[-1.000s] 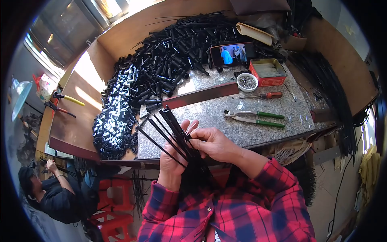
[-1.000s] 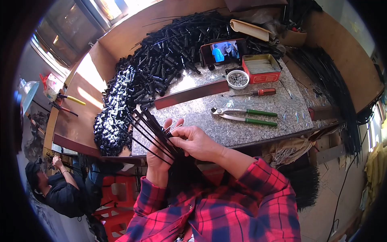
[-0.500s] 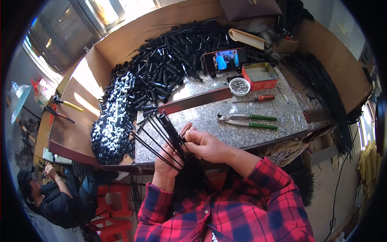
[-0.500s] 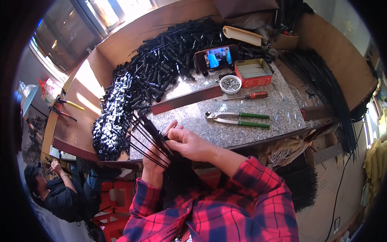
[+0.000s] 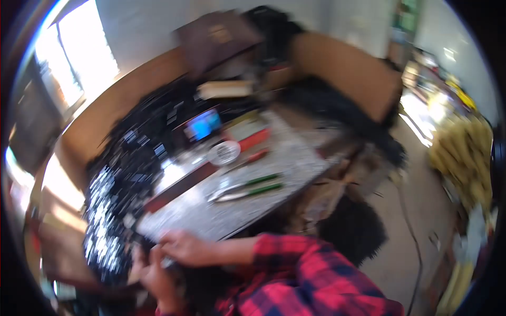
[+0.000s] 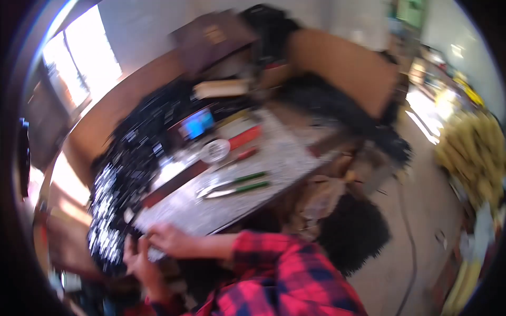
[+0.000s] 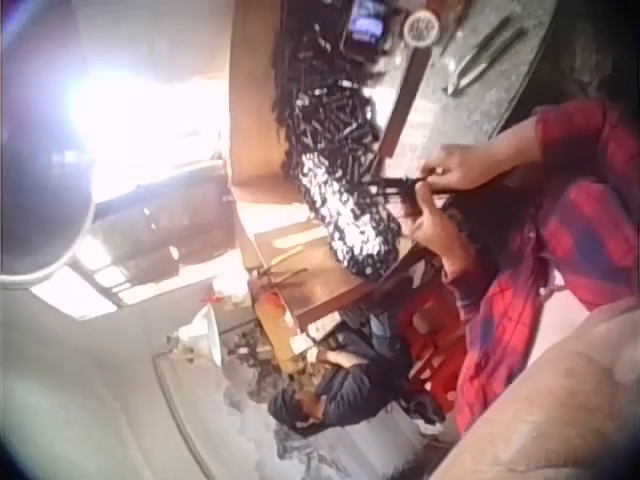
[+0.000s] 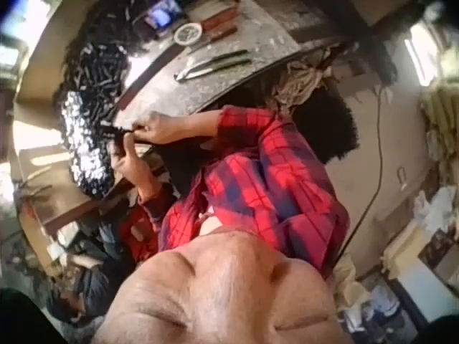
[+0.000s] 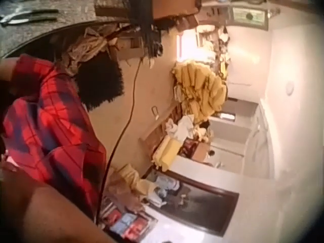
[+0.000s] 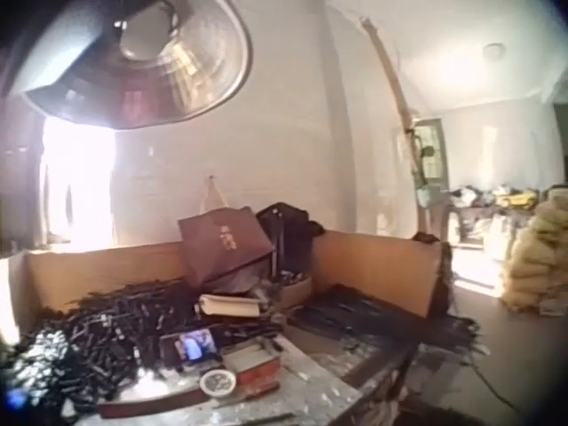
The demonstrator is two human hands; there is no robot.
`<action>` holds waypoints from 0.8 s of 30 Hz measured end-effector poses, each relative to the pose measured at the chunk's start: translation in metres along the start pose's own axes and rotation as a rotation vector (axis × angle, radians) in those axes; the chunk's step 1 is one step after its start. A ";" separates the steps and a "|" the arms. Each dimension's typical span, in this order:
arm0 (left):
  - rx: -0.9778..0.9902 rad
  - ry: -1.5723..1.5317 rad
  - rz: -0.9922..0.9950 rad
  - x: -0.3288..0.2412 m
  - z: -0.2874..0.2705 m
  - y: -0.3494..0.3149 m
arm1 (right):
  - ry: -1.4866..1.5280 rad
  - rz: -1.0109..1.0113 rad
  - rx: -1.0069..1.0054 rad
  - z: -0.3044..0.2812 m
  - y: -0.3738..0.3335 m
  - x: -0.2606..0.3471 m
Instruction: Assembling bundles of black plastic strips and securing them with metal clips using pliers.
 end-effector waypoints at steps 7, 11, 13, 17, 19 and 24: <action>0.095 -0.045 -0.029 -0.016 -0.001 -0.001 | 0.270 0.296 0.060 -0.005 -0.005 0.000; 0.114 -0.130 0.048 -0.021 0.020 -0.001 | 0.222 0.347 0.106 -0.024 -0.010 0.000; 0.120 -0.125 0.071 -0.022 0.017 -0.003 | 0.222 0.326 0.091 -0.023 -0.011 0.001; 0.079 -0.208 -0.008 -0.019 0.006 -0.004 | 0.287 0.346 0.133 -0.013 -0.009 0.001; 0.085 -0.198 -0.013 -0.020 0.002 -0.005 | 0.290 0.346 0.130 -0.015 -0.009 0.002; 0.159 -0.164 -0.011 -0.021 -0.001 -0.006 | 0.350 0.366 0.197 -0.013 -0.006 -0.001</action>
Point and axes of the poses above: each hand's wrist, its own y-axis towards the middle knuckle, its own z-axis out of the palm, x = y × z, the point moved 7 cm from there along y, towards the middle knuckle, and after that the axes turned 14 degrees about -y, right-handed, at the moved point
